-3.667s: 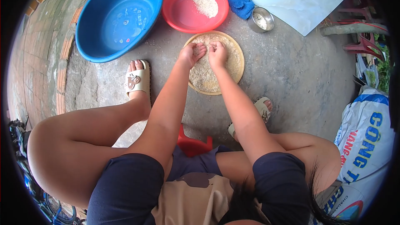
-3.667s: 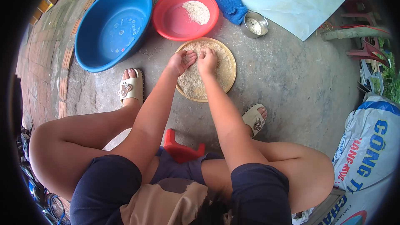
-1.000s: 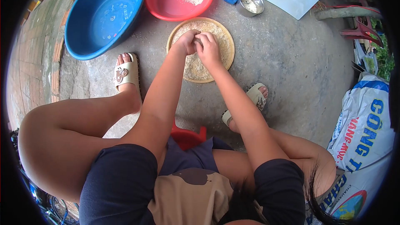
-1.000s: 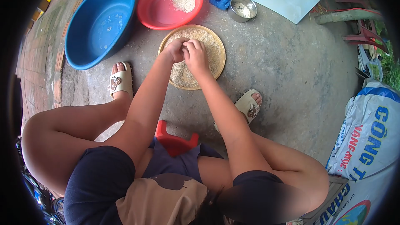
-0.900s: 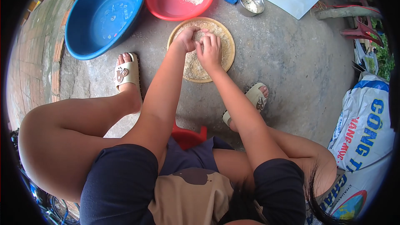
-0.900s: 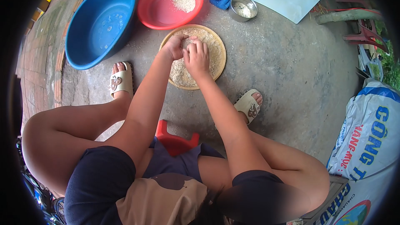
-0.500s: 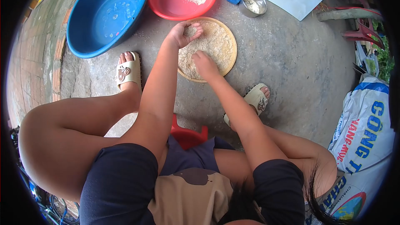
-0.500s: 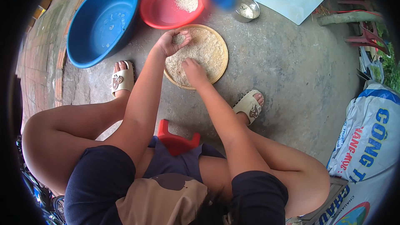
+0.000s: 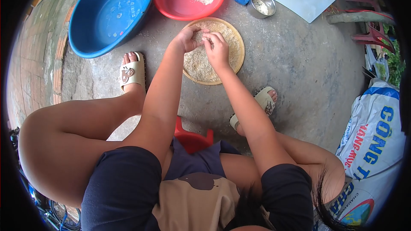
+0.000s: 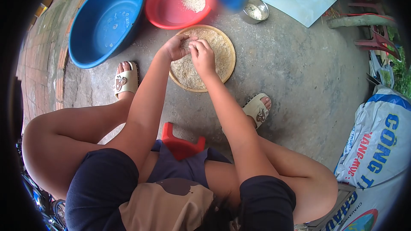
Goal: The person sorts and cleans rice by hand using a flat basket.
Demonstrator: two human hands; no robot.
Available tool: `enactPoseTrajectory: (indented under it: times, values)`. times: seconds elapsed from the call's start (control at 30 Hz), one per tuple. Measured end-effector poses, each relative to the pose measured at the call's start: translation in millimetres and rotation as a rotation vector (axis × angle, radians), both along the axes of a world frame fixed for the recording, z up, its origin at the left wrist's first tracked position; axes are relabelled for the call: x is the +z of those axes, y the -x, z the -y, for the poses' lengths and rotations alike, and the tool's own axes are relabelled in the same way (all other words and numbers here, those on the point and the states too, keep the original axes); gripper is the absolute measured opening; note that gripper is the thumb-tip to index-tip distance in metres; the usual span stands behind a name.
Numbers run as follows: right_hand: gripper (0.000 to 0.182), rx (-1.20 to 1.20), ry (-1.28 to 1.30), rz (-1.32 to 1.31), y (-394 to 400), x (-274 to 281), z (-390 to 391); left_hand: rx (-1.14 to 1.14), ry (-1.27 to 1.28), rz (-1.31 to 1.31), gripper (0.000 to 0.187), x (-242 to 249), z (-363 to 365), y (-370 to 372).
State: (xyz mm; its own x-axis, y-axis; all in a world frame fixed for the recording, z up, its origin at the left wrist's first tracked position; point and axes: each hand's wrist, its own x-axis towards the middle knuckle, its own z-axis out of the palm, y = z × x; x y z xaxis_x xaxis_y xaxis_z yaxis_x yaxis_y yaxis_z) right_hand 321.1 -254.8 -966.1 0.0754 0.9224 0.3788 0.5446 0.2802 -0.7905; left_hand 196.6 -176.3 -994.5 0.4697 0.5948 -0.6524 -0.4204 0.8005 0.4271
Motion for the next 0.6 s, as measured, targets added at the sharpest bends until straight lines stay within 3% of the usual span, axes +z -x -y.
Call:
enactPoseTrajectory:
  times: [0.07, 0.17, 0.27, 0.33, 0.4, 0.5, 0.6]
  values:
    - [0.014, 0.015, -0.045, -0.028, 0.0, 3.7, -7.1, -0.046, 0.01, 0.057, 0.027, -2.6, 3.8, -3.5]
    - [0.026, -0.035, -0.075, 0.195, 1.1, 11.1, -9.8, -0.036, 0.023, 0.191, 0.028, 8.5, 10.7, -8.5]
    - [0.024, -0.043, -0.125, 0.295, 5.0, 5.0, 1.8, -0.007, 0.077, 0.279, 0.031, 3.5, 3.1, -6.2]
    - [0.022, 0.014, -0.164, 0.396, 10.4, -9.1, 15.0, -0.003, 0.05, 0.244, 0.032, 7.1, -3.0, 0.0]
    - [0.021, 0.37, 0.064, 0.53, 19.1, -13.6, 34.9, 0.001, 0.026, 0.208, 0.034, 14.1, -7.0, 6.7]
    - [0.019, 0.396, -0.093, 0.595, 28.0, -30.0, 51.6, 0.046, -0.038, 0.199, 0.035, 18.5, -8.2, 14.8]
    - [0.019, 0.491, -0.054, 0.594, 19.0, -40.7, 54.7, 0.031, -0.053, 0.144, 0.035, 17.8, -6.1, 14.6]
